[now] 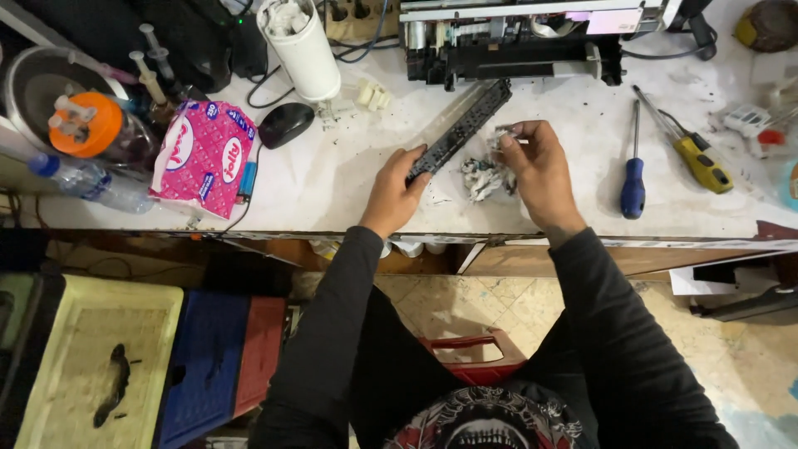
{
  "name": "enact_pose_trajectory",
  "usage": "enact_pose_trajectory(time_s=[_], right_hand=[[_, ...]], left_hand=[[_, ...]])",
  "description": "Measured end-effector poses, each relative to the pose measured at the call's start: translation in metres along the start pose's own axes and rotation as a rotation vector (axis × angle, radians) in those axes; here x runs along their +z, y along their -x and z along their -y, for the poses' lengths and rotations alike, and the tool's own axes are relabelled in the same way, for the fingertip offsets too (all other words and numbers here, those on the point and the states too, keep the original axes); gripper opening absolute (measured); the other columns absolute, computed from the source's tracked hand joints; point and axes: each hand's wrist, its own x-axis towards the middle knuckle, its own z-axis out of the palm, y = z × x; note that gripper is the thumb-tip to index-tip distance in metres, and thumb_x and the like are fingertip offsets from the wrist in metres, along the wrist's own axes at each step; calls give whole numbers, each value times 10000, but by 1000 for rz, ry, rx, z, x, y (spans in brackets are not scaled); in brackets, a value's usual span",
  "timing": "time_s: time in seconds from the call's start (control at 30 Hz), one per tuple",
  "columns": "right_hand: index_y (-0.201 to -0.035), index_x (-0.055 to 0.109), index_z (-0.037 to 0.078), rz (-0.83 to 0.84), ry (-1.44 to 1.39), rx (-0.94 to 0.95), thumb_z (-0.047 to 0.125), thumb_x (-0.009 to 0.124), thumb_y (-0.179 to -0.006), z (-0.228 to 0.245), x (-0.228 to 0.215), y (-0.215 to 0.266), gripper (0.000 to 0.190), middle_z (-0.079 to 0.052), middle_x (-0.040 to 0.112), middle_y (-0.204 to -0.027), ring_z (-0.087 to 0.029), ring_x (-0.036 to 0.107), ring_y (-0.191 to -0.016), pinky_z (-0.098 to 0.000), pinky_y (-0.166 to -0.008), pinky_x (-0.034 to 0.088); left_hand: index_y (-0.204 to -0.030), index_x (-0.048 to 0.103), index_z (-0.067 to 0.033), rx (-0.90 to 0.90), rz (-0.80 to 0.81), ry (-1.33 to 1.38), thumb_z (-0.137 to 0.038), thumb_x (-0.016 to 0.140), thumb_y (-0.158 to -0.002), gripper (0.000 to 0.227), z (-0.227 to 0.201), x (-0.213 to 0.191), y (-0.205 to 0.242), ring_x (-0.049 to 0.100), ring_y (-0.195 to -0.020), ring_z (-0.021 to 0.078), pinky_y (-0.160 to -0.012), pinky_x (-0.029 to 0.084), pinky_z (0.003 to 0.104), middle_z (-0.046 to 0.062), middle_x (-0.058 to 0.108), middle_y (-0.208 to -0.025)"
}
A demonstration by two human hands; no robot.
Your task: The person cleans a long black printer component using a white tissue. They wipe the component repeatedly, turning it over to clean different sides, and discard used tissue sections. The person also handles a small white plastic piece separately before returning to the main component.
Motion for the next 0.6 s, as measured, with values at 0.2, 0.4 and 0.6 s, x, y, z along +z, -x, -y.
enact_pose_trajectory(time_s=[0.2,0.4,0.6], right_hand=[[-1186,699,-21,-36,303,-201,-16,747,-980,0,27,8,212,-250,692,-1051,-390,715,-966,-432,-835,588],[-1041,791,52,46,728,-437,50,808,-914,-14,66,1,128,-111,711,-976,-323,747,-953,-368,-809,620],[-991,794,53,145,837,-711,35,741,-961,-20,67,-10,64,-124,719,-899,-310,728,-920,-352,-773,615]], left_hand=[[-1408,610,-46,-14,-13,102,-116,692,-1003,419,3,-8,1,669,-1039,352,-901,548,442,185,620,-1054],[-1334,658,-65,-45,-12,106,-78,664,-1008,326,7,-3,-1,693,-855,232,-814,583,370,122,621,-989],[-1299,669,-39,-46,-1,100,-63,657,-1001,299,11,-2,-2,693,-895,275,-808,571,395,130,613,-970]])
